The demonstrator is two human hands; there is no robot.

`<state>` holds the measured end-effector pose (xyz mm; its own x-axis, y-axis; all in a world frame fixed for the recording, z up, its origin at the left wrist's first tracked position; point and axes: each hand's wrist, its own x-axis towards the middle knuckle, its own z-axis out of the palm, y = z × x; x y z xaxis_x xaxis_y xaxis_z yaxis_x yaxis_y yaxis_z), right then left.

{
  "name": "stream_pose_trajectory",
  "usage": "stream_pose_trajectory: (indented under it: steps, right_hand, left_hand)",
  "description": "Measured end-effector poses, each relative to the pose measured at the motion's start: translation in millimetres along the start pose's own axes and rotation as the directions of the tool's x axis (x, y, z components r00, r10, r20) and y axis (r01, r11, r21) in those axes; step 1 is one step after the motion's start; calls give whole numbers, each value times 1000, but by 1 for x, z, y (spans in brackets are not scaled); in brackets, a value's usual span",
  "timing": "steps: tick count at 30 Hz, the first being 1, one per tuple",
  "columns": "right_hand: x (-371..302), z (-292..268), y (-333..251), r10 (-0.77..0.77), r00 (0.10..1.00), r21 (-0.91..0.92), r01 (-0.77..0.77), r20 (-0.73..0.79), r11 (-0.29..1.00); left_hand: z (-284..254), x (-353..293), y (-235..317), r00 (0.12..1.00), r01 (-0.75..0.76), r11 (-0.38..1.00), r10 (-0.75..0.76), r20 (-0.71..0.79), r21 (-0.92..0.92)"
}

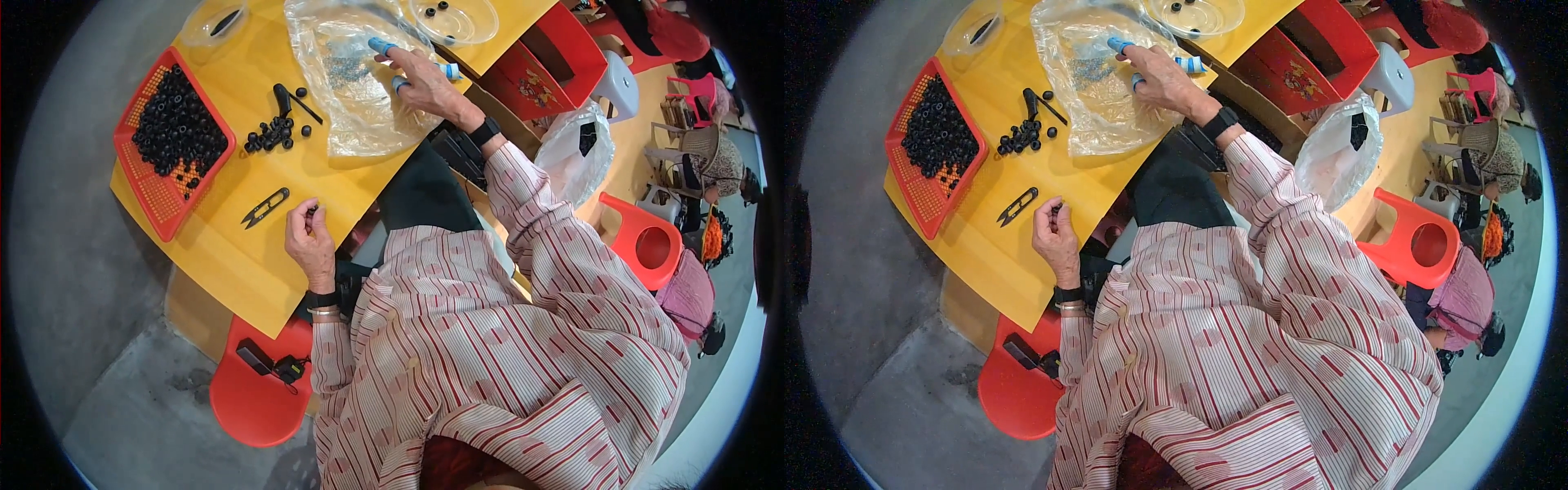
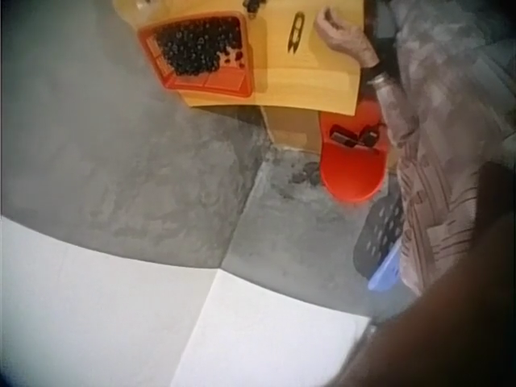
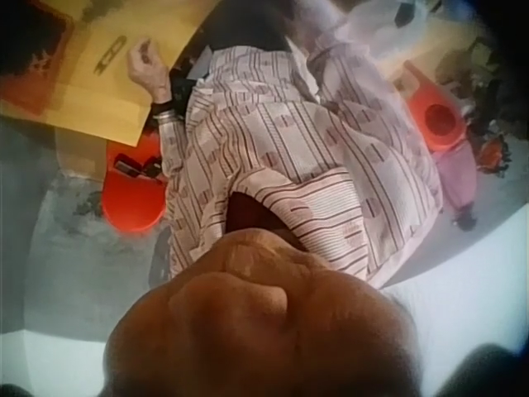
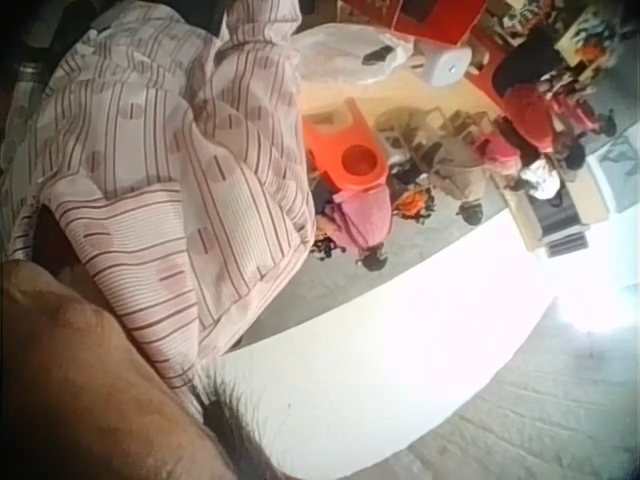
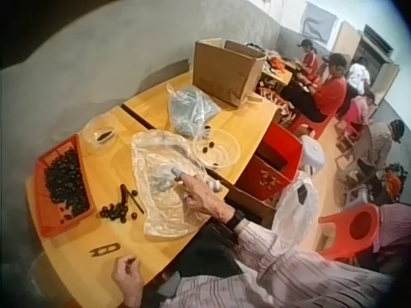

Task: The person assembles small components by picking up black plastic pieces from the table and inserting small parts into them by hand.

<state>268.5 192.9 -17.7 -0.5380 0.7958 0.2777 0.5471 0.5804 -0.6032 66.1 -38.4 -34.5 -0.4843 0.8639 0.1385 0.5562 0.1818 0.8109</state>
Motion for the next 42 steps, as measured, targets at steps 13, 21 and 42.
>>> stream_pose_trajectory:
  steps: [13,21,42]
  right_hand:
    - [-13,-3,-5,60,997,93,-65,57,994]
    - [1,10,-28,-62,992,4,62,111,998]
    - [1,38,-37,-246,968,-273,250,50,929]
  left_hand:
    - [-3,1,4,1000,-12,1000,11,11,27]
    - [-3,2,8,1000,-12,1000,12,8,22]
    - [-3,-1,2,995,100,987,-103,-16,-127]
